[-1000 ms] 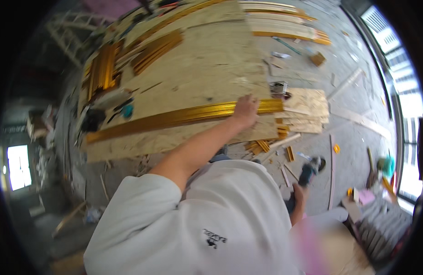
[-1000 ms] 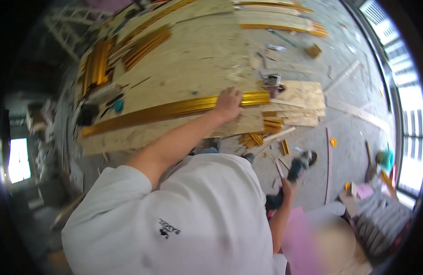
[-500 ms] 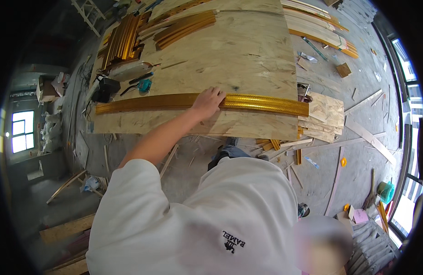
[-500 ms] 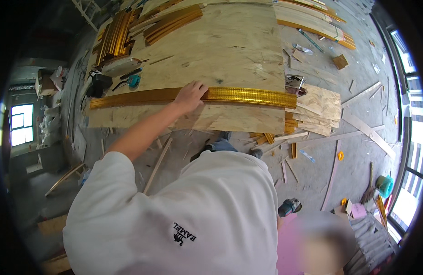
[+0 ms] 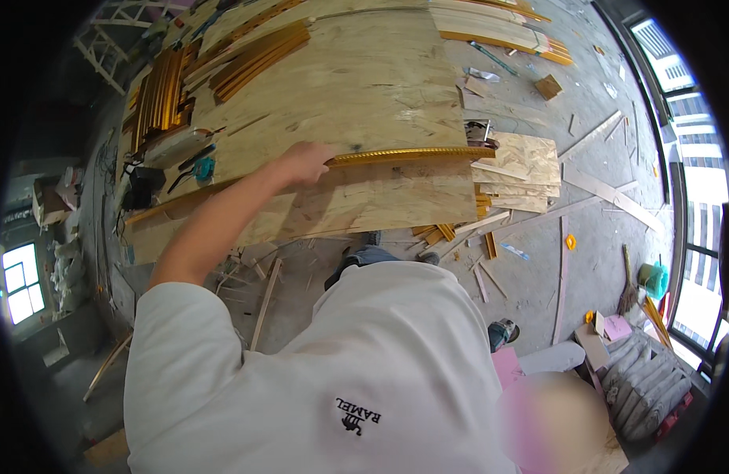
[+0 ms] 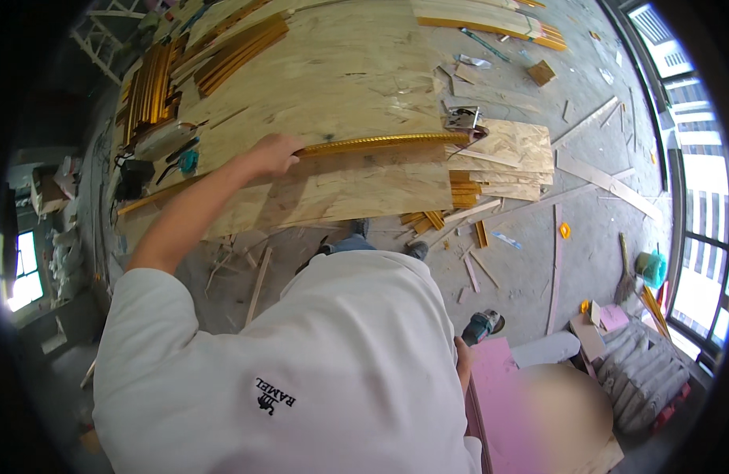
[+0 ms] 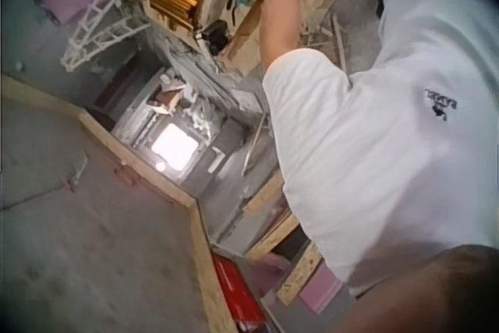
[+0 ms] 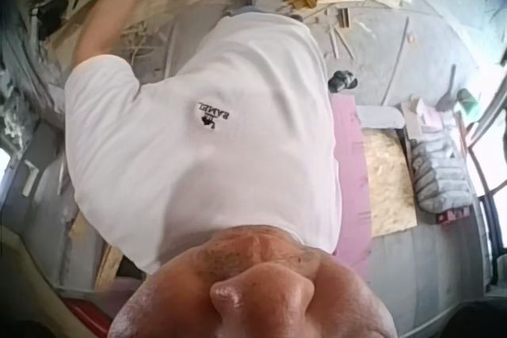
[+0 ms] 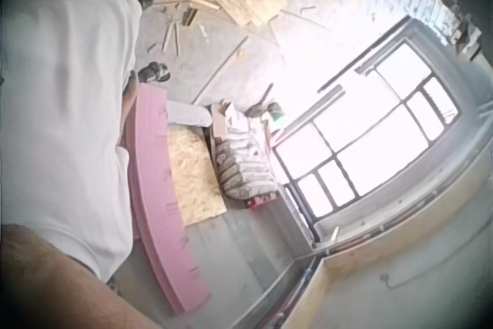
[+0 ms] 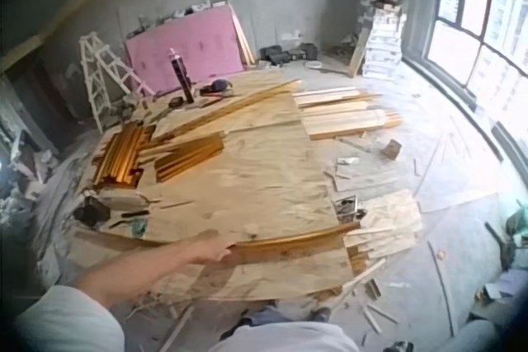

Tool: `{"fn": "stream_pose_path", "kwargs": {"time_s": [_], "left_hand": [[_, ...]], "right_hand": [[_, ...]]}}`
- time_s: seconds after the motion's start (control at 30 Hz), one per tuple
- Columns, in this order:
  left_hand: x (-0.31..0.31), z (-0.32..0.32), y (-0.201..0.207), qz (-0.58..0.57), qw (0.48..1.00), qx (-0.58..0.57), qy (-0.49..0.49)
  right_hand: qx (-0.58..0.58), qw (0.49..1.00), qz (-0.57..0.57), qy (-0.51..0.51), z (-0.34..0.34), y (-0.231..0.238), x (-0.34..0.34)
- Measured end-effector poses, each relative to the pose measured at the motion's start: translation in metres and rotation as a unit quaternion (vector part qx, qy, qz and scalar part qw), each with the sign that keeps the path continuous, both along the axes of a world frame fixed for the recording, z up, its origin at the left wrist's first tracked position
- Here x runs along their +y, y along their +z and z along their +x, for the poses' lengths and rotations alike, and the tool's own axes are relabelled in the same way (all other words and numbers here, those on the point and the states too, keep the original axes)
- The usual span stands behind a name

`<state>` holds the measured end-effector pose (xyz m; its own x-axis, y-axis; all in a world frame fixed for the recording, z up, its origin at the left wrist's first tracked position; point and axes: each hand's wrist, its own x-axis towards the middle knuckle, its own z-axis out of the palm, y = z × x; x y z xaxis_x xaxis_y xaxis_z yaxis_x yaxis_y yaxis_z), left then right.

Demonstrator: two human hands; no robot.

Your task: The person uses a handheld angle grinder to cut multiple gold-colored metal profiles on a wooden workbench. They repeatedly position the profiles, cut them to length, and set the cut pieces aside. Sparks are visible during each cut.

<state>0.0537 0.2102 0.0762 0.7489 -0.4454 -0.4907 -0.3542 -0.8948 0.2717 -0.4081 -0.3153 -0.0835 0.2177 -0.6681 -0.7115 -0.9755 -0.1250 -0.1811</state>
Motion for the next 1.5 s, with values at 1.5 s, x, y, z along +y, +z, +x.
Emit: {"fn": "stream_pose_path", "kwargs": {"time_s": [1.5], "left_hand": [[-0.220, 0.061, -0.052, 0.029, 0.997, -0.027, -0.063]], "right_hand": [[0.050, 0.966, 0.065, -0.245, -0.089, -0.031, 0.049]]}}
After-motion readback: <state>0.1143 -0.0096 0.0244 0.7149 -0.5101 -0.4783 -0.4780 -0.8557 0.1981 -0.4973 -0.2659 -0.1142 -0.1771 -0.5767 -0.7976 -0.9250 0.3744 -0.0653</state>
